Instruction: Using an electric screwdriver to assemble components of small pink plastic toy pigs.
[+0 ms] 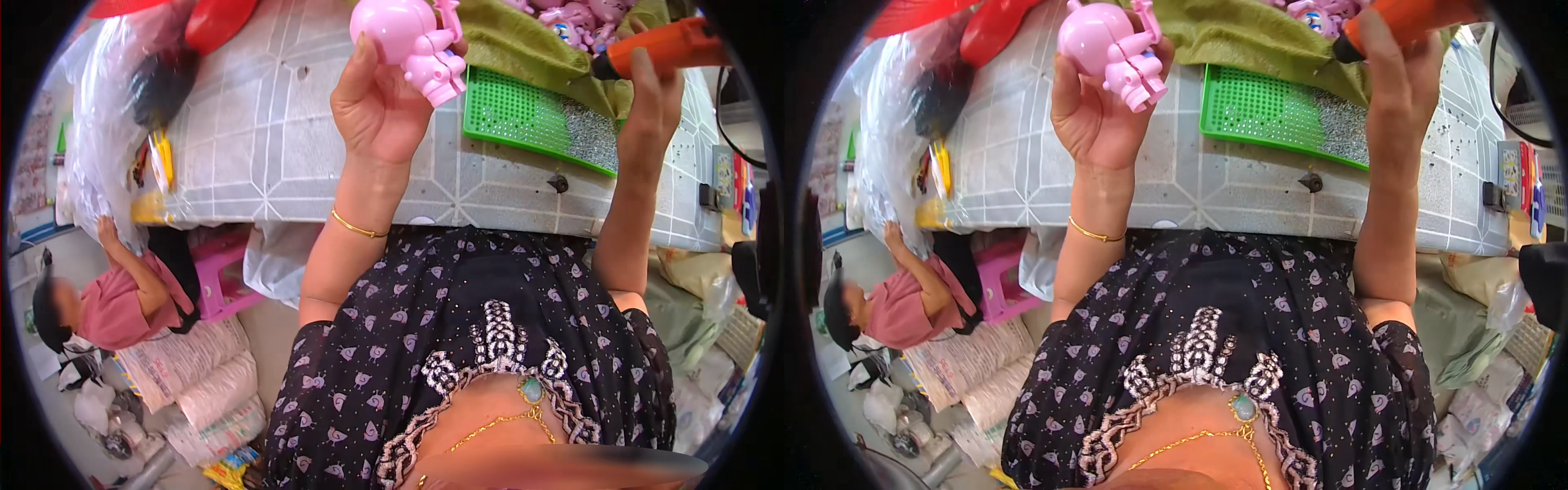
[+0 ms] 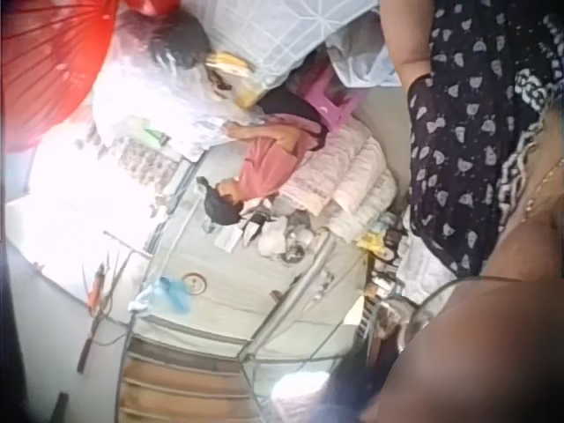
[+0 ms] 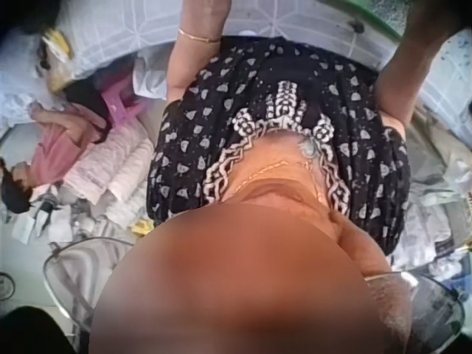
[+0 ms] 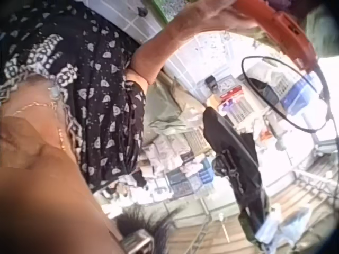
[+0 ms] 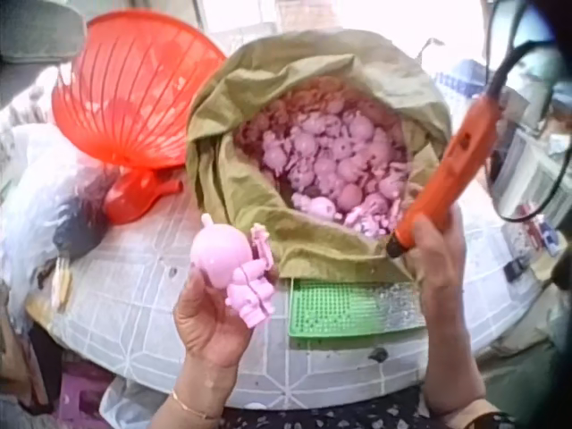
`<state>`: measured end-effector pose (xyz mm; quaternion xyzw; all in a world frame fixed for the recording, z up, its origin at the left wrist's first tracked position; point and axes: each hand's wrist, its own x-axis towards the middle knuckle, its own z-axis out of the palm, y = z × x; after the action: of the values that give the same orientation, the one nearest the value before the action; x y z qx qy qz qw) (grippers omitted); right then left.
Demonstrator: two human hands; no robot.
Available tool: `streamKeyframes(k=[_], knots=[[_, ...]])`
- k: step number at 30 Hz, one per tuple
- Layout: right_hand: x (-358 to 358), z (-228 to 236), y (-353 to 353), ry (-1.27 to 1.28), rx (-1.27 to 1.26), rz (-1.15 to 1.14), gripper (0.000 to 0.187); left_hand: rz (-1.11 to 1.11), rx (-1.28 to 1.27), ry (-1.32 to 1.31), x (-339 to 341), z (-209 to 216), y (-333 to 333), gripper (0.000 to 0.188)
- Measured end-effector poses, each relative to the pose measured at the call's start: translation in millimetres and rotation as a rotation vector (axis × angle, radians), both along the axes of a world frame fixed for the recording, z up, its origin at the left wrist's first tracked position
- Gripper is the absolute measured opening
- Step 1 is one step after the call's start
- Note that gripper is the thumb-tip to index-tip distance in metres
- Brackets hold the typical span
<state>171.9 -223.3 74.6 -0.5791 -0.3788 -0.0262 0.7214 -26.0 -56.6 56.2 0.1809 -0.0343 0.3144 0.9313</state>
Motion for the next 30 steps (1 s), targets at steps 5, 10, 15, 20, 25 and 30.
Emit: streamKeyframes(k=[5,10,15,20,25,30], knots=[[-7,-18,-28,-0.473,0.234,-0.534,0.059,-0.052,0.082,-0.175,10,4,4,0.067],[-69,1,-11,-0.406,-0.033,0.096,0.051,-0.148,0.046,-0.178,27,10,-18,0.081],[-74,1,8,-0.417,-0.037,0.03,0.049,-0.036,0.138,-0.121,26,10,-29,0.08],[-77,0,7,-0.355,-0.018,0.042,0.039,0.053,0.298,-0.068,26,-2,-25,0.08],[-76,-2,2,-0.443,0.039,0.014,0.031,0.045,0.307,-0.111,27,-2,-37,0.084],[-72,-13,6,-0.132,0.116,0.165,0.027,0.015,0.506,0.116,24,-8,-55,0.073]])
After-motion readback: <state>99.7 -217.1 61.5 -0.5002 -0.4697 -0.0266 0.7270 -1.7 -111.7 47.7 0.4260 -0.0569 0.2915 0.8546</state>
